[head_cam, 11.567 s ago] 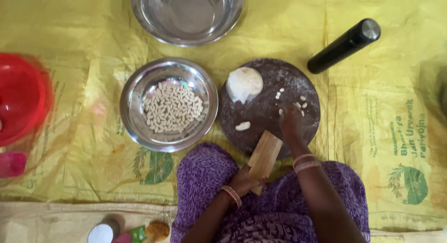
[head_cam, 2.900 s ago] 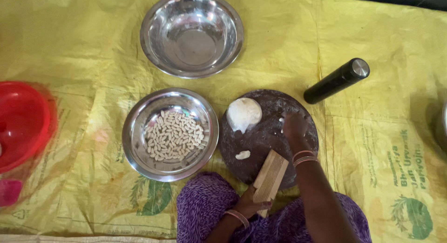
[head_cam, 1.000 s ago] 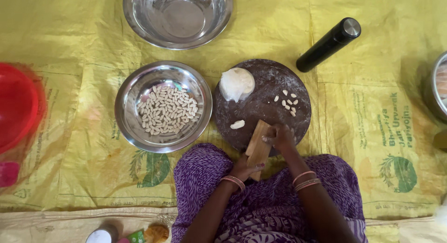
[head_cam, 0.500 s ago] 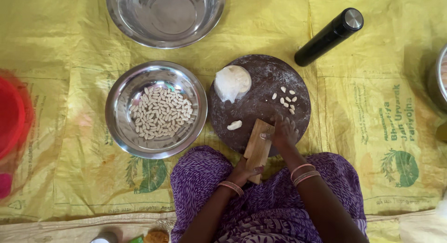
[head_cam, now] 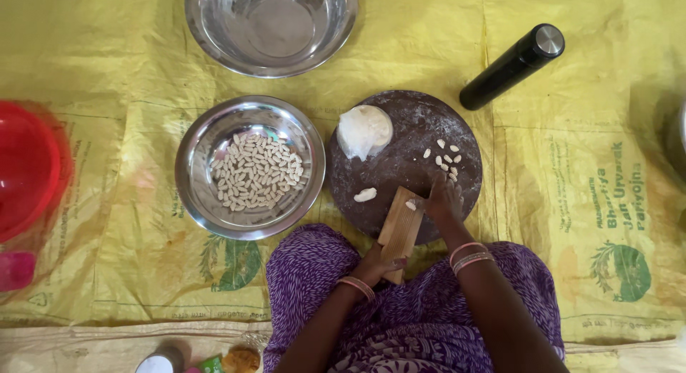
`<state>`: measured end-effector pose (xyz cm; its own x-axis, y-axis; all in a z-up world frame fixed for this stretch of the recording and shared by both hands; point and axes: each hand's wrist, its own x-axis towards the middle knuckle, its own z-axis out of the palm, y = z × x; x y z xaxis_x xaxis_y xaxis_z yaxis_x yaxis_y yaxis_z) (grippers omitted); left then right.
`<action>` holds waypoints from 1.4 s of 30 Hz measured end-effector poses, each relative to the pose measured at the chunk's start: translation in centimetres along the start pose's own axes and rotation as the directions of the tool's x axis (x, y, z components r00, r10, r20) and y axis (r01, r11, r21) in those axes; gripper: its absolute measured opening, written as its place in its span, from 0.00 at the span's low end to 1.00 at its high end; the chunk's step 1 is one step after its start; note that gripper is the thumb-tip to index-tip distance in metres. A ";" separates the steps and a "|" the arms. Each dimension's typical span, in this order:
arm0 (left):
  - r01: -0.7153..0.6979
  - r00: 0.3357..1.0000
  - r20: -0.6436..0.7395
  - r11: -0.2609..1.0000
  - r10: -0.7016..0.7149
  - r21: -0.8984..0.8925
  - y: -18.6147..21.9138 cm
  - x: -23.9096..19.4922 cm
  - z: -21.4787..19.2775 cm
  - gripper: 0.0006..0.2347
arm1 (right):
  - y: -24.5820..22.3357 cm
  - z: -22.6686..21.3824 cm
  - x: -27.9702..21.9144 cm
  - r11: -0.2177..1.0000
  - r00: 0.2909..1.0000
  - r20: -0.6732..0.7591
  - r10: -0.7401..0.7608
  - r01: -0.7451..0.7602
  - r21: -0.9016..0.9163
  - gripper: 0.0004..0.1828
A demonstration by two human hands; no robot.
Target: The person sits on the floor and uses a wooden ridged board to press small pieces of dough, creating ridged snack pieces. The finished pieces are placed into a metal bowl.
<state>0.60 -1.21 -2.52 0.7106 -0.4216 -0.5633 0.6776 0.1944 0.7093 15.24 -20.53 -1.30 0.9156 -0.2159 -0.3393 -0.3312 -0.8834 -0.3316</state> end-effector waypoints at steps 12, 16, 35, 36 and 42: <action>0.039 0.992 -0.127 0.972 -0.010 0.230 0.4 0.0 0.3 0.37 | 4.9 4.9 3.4 0.984 0.979 -0.119 -0.165 0.171 0.043 0.25; 0.035 0.991 -0.133 0.965 0.000 0.261 0.0 -0.2 0.0 0.37 | 4.8 5.2 1.9 0.929 0.986 0.065 -0.154 0.122 0.349 0.28; -0.147 0.987 -0.014 0.944 0.158 0.294 -1.0 -3.0 0.5 0.40 | 8.7 5.2 0.7 0.329 0.963 0.214 -0.161 -0.153 0.932 0.17; -0.154 0.986 -0.017 0.939 0.167 0.307 -1.1 -2.8 0.5 0.40 | 9.0 4.8 0.6 0.197 0.944 0.261 -0.200 -0.223 0.955 0.16; -0.154 0.985 -0.012 0.903 0.174 0.402 -1.8 -1.7 0.2 0.40 | 8.9 3.9 -1.1 0.179 0.911 0.353 -0.215 -0.318 0.931 0.14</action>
<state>-1.90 -0.97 -2.78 0.8196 -0.3710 -0.4366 0.4258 -0.1156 0.8974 10.35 -26.56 -7.32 0.8246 0.1401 -0.5480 -0.5630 0.2973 -0.7711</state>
